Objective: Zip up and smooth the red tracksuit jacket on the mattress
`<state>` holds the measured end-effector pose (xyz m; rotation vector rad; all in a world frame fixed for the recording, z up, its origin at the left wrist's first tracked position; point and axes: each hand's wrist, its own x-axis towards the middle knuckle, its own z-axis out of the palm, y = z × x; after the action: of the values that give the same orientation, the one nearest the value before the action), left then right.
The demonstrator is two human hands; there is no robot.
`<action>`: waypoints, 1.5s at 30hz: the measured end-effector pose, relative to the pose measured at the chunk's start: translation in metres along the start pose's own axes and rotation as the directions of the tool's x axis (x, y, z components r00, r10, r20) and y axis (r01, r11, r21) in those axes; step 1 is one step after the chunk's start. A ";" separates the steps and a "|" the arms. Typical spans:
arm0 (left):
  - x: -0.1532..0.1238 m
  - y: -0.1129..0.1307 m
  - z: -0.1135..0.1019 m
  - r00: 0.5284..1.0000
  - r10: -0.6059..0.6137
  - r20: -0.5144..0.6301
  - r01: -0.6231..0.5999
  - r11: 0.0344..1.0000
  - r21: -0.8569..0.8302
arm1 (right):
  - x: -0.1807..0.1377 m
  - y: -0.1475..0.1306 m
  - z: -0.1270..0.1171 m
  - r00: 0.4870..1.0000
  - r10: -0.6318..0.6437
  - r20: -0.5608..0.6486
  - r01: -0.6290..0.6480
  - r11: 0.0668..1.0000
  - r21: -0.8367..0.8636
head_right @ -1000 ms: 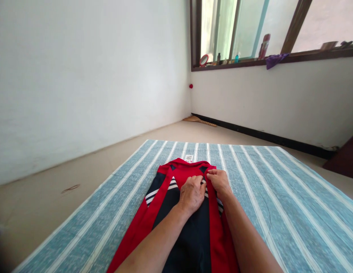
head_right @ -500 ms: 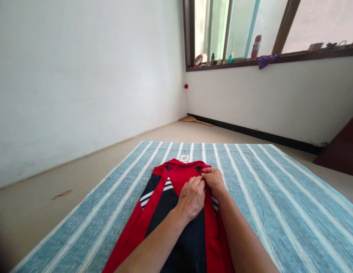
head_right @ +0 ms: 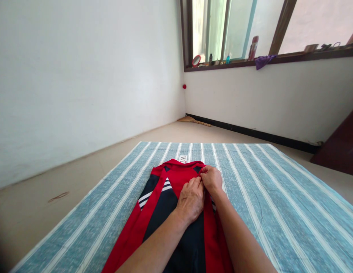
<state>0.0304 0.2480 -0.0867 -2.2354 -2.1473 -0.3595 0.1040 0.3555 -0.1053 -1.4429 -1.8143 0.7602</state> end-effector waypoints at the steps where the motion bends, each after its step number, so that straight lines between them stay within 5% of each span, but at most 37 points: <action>1: 0.000 0.000 0.001 1.000 0.001 0.005 -0.001 1.000 -0.002 | 0.000 0.000 0.000 1.000 -0.010 -0.002 0.010 1.000 -0.014; 5: 0.001 -0.004 0.006 1.000 0.001 0.014 -0.001 1.000 -0.027 | 0.001 0.002 -0.001 0.998 -0.050 -0.026 0.049 0.999 -0.024; 12: 0.004 -0.007 0.007 0.998 -0.028 0.052 0.031 0.998 -0.047 | -0.018 0.009 -0.033 0.996 0.062 0.059 -0.077 0.951 0.301; 14: 0.004 -0.008 0.005 0.998 -0.032 0.047 0.034 0.998 -0.047 | -0.035 0.009 -0.045 0.991 0.049 0.124 -0.078 0.966 0.247; 17: 0.006 -0.011 0.002 0.999 -0.021 0.047 0.023 0.999 -0.049 | -0.069 0.006 -0.056 0.984 -0.102 0.150 0.096 0.994 0.047; 19: 0.007 -0.012 0.001 0.998 -0.025 0.058 0.028 0.999 -0.046 | -0.095 0.003 -0.058 0.949 -0.289 0.124 0.301 0.949 -0.097; 22: 0.009 -0.012 0.001 0.997 -0.033 0.067 0.035 0.999 -0.031 | -0.128 0.000 -0.052 0.799 -0.588 0.126 0.600 0.766 -0.232; 25: 0.010 -0.012 0.002 0.996 -0.040 0.077 0.041 0.999 -0.007 | -0.146 0.000 -0.043 0.694 -0.705 0.143 0.714 0.650 -0.259; 39: 0.028 0.013 -0.010 0.986 -0.104 0.133 0.085 0.987 0.137 | -0.152 0.017 -0.022 0.632 -0.774 0.041 0.737 0.584 -0.342; 45: 0.030 0.013 0.002 0.998 -0.051 0.031 0.046 0.985 0.165 | -0.152 0.017 -0.022 0.610 -0.790 0.049 0.753 0.560 -0.345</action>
<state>0.0441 0.2773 -0.0814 -2.1200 -2.1641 -0.1391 0.1541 0.2118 -0.1295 -0.6594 -2.2733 -0.1041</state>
